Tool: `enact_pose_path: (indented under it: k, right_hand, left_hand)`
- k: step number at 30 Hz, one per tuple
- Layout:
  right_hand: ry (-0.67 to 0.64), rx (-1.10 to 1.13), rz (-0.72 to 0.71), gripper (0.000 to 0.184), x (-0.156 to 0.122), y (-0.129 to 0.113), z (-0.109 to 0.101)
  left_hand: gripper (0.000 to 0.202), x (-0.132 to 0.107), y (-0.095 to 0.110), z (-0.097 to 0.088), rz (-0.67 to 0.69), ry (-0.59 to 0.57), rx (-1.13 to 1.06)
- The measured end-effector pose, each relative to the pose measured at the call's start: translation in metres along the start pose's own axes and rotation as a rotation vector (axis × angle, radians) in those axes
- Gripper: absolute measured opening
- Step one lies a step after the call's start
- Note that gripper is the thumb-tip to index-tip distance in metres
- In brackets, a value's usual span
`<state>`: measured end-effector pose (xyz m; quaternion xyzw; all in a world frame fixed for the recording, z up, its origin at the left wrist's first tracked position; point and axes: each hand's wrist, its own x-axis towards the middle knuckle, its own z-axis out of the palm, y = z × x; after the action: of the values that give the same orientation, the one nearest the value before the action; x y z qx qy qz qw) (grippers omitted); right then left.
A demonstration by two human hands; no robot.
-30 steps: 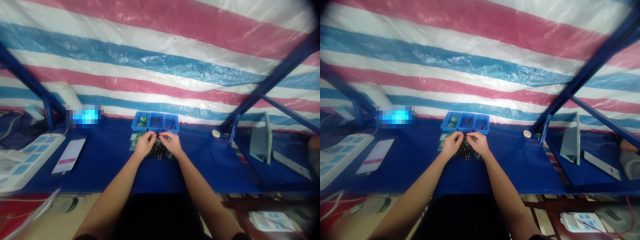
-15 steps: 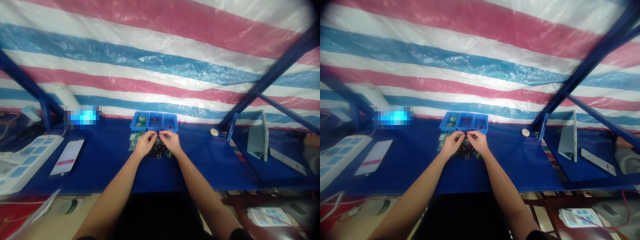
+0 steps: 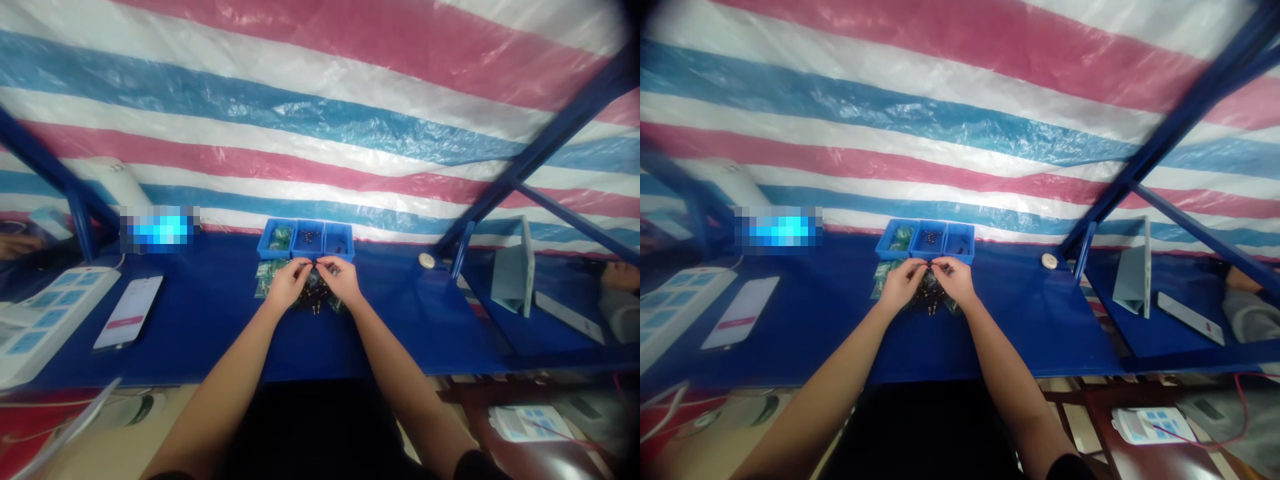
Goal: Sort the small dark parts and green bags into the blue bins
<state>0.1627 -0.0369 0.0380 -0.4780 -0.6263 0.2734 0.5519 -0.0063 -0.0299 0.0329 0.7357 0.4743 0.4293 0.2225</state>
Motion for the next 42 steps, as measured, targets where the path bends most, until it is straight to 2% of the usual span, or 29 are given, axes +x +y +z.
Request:
enact_pose_path:
  k: [11, 14, 16, 18, 22, 25, 28, 31, 34, 39, 42]
  right_hand:
    - [-0.01, 0.053, 0.032, 0.019, 0.002, 0.002, 0.0]
    - [0.098, 0.053, 0.145, 0.022, 0.006, 0.013, -0.005]
    - [0.197, 0.06, 0.287, 0.026, 0.011, 0.022, -0.01]
    - [0.236, 0.14, 0.417, 0.032, 0.015, 0.032, -0.015]
    - [0.272, 0.332, 0.434, 0.043, 0.023, 0.042, -0.02]
    - [0.218, 0.341, 0.365, 0.051, 0.024, 0.042, -0.022]
    - [0.119, 0.112, 0.267, 0.037, 0.02, 0.038, -0.025]
    - [-0.085, -0.193, 0.095, 0.023, 0.015, 0.032, -0.03]
    - [-0.265, -0.379, -0.053, 0.029, 0.013, 0.026, -0.035]
    - [-0.456, -0.445, -0.082, 0.043, 0.012, 0.027, -0.039]
    - [-0.456, -0.481, -0.049, 0.049, 0.012, 0.029, -0.039]
  left_hand:
    - [0.029, -0.001, 0.0, 0.001, -0.008, 0.015, 0.027]
    - [0.029, -0.001, -0.001, 0.0, -0.011, 0.009, 0.04]
    - [0.028, 0.0, -0.002, 0.0, -0.01, 0.007, 0.058]
    - [0.027, 0.0, -0.002, -0.001, -0.003, 0.003, 0.071]
    - [0.026, 0.0, -0.002, -0.001, 0.022, -0.014, 0.079]
    - [0.025, 0.0, -0.001, -0.001, 0.017, -0.016, 0.084]
    - [0.025, -0.001, -0.001, -0.001, 0.006, -0.007, 0.085]
    - [0.025, -0.001, -0.001, -0.001, 0.014, -0.003, 0.086]
    - [0.024, -0.001, -0.001, 0.0, 0.017, -0.007, 0.09]
    - [0.025, -0.003, -0.004, 0.001, 0.02, -0.023, 0.088]
    - [0.026, -0.003, -0.006, 0.002, 0.027, -0.055, 0.102]
